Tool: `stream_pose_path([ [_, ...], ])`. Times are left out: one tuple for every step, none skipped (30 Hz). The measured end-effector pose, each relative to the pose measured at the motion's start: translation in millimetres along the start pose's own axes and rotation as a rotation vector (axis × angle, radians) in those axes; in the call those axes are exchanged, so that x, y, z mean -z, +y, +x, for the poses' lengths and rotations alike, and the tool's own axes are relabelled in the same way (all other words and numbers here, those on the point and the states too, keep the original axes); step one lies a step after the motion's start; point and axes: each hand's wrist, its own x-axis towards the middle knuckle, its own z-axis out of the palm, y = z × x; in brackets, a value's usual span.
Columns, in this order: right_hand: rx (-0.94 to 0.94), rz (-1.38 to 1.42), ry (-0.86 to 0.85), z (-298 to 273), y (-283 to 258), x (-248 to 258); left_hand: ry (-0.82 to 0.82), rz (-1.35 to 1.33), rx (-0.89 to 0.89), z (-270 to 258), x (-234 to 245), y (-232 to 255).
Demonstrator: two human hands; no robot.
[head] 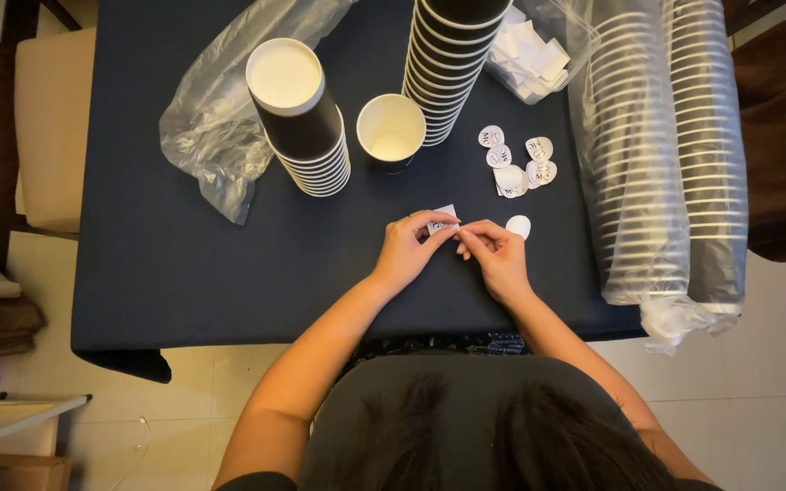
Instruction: Applying small circular labels to the sides of black paper cups.
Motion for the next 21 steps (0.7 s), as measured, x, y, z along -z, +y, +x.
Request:
stream_pose_path([
  [0.0,0.0,0.0,0.2,0.7,0.1,0.0,0.0,0.0,0.2,0.1,0.2],
  [0.0,0.001,0.002,0.3,1.5,0.3,-0.002,-0.002,0.003,0.3,0.2,0.3],
  [0.001,0.002,0.004,0.4,2.3,0.4,-0.005,-0.004,0.007,0.4,0.3,0.5],
  [0.001,0.001,0.003,0.4,0.3,-0.3,-0.004,-0.004,0.007,0.6,0.5,1.7],
  [-0.003,0.005,0.003,0.3,-1.7,-1.0,-0.007,-0.016,0.016,0.9,0.6,2.9],
  [-0.006,0.009,0.003,0.2,-3.7,-1.6,-0.01,-0.029,0.024,1.1,0.7,4.1],
  [-0.006,0.009,0.002,0.2,-3.0,-1.1,-0.01,-0.029,0.024,0.8,0.6,2.3],
  [-0.001,0.01,-0.001,0.3,-2.3,-0.6,-0.012,-0.027,0.014,0.5,0.5,0.5],
  [0.005,0.01,-0.004,0.3,-1.7,0.0,-0.014,-0.025,0.004,0.2,0.3,-1.4],
  [0.005,0.01,-0.005,0.2,-1.2,0.0,-0.013,-0.025,0.003,0.2,0.5,-1.5],
  [0.01,0.009,-0.006,0.1,-0.9,0.1,-0.017,-0.007,-0.01,0.2,0.7,-1.6],
  [0.015,0.008,-0.008,0.0,-0.4,0.2,-0.022,0.012,-0.023,0.1,0.9,-1.7],
  [0.016,0.008,-0.008,-0.2,-1.3,-0.2,-0.022,0.012,-0.024,0.1,0.9,-1.7],
  [0.014,0.005,-0.008,-0.3,-2.3,-0.6,-0.024,0.017,-0.026,0.2,0.9,-1.6],
  [0.012,0.001,-0.007,-0.4,-3.3,-0.9,-0.026,0.022,-0.028,0.4,1.0,-1.6],
  [0.012,0.001,-0.008,-0.4,-3.8,-1.5,-0.026,0.022,-0.027,0.3,0.8,-2.6],
  [0.015,0.007,-0.007,-0.4,-4.2,-2.0,-0.024,0.02,-0.029,0.2,0.5,-3.7],
  [0.018,0.014,-0.007,-0.3,-4.7,-2.6,-0.021,0.019,-0.032,0.1,0.3,-4.8],
  [0.018,0.014,-0.007,-0.3,-5.3,-2.1,-0.021,0.019,-0.032,0.2,0.4,-4.0],
  [0.019,0.01,-0.01,-0.2,-5.8,-1.7,-0.025,0.018,-0.023,0.5,0.6,-3.3],
  [0.02,0.005,-0.013,-0.1,-6.3,-1.4,-0.029,0.017,-0.015,0.7,0.8,-2.7],
])
